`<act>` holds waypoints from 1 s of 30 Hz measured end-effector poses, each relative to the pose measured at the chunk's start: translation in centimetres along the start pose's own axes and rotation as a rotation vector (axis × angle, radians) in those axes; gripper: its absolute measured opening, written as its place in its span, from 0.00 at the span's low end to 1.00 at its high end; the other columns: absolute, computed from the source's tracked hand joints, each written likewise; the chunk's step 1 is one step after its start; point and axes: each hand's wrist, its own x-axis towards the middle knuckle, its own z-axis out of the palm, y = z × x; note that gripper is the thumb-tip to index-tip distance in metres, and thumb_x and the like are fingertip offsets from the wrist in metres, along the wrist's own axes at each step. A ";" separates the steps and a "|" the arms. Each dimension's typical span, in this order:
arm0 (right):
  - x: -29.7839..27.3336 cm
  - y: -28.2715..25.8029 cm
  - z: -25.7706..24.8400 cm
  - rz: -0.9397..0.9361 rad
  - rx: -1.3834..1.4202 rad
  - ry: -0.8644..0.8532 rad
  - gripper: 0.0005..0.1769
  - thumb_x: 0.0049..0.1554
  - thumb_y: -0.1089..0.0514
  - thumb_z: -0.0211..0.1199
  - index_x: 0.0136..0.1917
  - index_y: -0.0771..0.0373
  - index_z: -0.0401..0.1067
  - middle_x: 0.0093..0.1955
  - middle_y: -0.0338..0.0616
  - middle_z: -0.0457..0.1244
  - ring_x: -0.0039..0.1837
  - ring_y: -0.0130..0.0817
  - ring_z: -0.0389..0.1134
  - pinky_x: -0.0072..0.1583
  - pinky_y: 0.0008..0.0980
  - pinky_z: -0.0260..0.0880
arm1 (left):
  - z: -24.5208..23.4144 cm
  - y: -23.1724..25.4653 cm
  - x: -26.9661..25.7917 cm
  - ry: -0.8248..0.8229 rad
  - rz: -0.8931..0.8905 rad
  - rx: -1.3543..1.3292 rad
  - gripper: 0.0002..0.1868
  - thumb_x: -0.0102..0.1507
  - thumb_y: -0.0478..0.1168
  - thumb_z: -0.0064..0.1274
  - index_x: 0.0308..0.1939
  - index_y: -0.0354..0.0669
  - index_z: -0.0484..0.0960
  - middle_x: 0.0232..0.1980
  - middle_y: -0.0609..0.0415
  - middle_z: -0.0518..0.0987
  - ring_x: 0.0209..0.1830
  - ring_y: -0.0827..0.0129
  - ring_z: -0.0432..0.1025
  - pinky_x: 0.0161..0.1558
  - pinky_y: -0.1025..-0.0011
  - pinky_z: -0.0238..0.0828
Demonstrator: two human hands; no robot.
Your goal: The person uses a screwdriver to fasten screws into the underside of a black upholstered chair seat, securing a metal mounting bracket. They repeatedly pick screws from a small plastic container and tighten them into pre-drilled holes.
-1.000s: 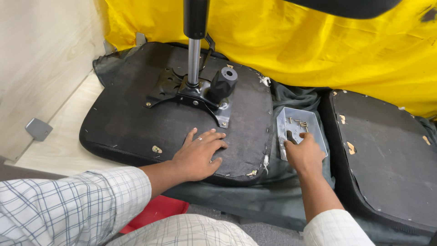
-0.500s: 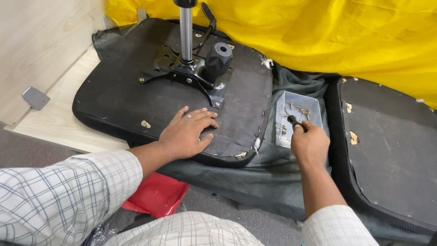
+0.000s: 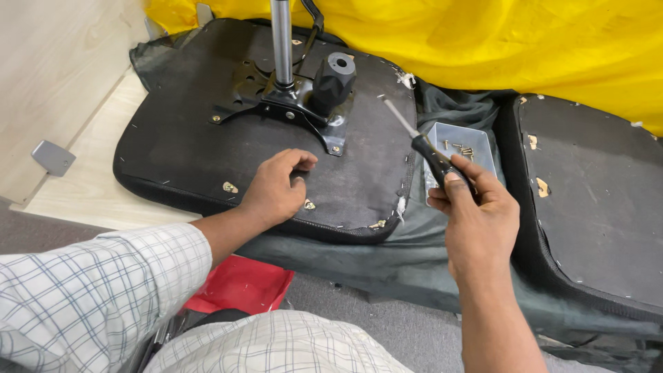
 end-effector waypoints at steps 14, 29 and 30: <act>-5.7 -2.0 4.9 0.085 -0.021 0.157 0.10 0.60 0.69 0.58 0.54 0.69 0.77 0.42 0.42 0.66 0.38 0.26 0.66 0.41 0.24 0.67 | -0.8 -1.5 0.9 -0.121 -0.109 -0.264 0.25 0.65 0.37 0.54 0.66 0.37 0.69 0.59 0.51 0.77 0.50 0.71 0.78 0.54 0.71 0.74; -8.0 -2.0 5.0 0.173 0.055 0.306 0.10 0.60 0.67 0.56 0.51 0.68 0.77 0.38 0.43 0.66 0.35 0.28 0.66 0.39 0.28 0.67 | -0.5 -2.4 2.6 -0.266 -0.258 -0.538 0.13 0.69 0.41 0.49 0.51 0.38 0.83 0.39 0.56 0.84 0.34 0.78 0.76 0.38 0.78 0.73; -7.5 -1.9 4.3 0.156 0.047 0.302 0.10 0.60 0.67 0.56 0.51 0.68 0.77 0.39 0.43 0.66 0.36 0.28 0.66 0.39 0.27 0.67 | -0.3 -2.0 2.8 -0.264 -0.294 -0.481 0.13 0.70 0.41 0.49 0.51 0.39 0.84 0.38 0.57 0.84 0.32 0.78 0.76 0.36 0.77 0.72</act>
